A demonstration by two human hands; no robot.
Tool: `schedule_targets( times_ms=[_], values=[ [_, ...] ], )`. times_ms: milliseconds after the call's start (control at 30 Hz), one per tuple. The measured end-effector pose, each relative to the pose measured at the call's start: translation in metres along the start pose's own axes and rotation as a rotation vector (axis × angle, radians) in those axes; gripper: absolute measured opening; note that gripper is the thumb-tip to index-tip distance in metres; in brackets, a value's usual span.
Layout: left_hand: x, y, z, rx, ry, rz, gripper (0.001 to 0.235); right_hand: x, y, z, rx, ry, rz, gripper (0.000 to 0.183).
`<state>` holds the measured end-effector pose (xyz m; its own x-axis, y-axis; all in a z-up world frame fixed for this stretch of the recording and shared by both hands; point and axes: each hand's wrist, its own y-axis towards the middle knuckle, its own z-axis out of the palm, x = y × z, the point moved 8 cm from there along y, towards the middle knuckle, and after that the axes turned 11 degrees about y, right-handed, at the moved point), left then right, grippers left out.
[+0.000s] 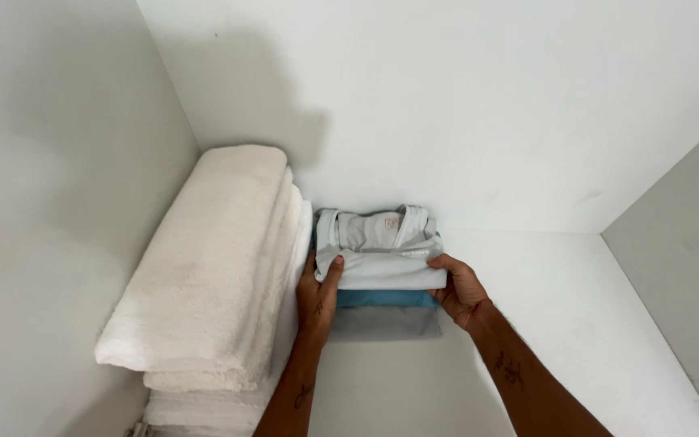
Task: The person organizes and stacks towels and folded clothes on a closet shelf.
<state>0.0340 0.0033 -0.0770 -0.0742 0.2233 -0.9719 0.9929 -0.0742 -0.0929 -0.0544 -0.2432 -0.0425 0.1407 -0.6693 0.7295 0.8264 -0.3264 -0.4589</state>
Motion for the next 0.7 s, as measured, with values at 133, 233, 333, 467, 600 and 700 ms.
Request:
schedule_targets(
  times_ms=[133,233,333,467,600,700],
  values=[
    [0.000,-0.012,0.001,-0.034,-0.038,0.077,0.066,-0.011,0.033,-0.056,-0.044,-0.174,-0.037,0.039],
    [-0.017,-0.034,-0.002,-0.133,0.261,0.229,0.052,-0.016,0.035,-0.076,-0.125,-0.346,-0.139,0.036],
    [-0.029,-0.055,-0.004,-0.191,0.468,0.093,0.047,-0.002,0.010,-0.062,-0.261,-0.543,-0.315,0.038],
    [-0.041,-0.066,-0.004,-0.400,0.654,0.343,0.043,0.006,0.000,-0.045,-0.349,-0.844,-0.434,0.059],
    [-0.031,-0.063,-0.006,-0.282,0.696,0.213,0.045,-0.008,0.005,-0.049,-0.294,-0.902,-0.317,0.075],
    [-0.031,-0.070,-0.007,-0.151,0.749,0.064,0.044,-0.014,-0.002,-0.050,-0.274,-0.914,-0.272,0.075]
  ],
)
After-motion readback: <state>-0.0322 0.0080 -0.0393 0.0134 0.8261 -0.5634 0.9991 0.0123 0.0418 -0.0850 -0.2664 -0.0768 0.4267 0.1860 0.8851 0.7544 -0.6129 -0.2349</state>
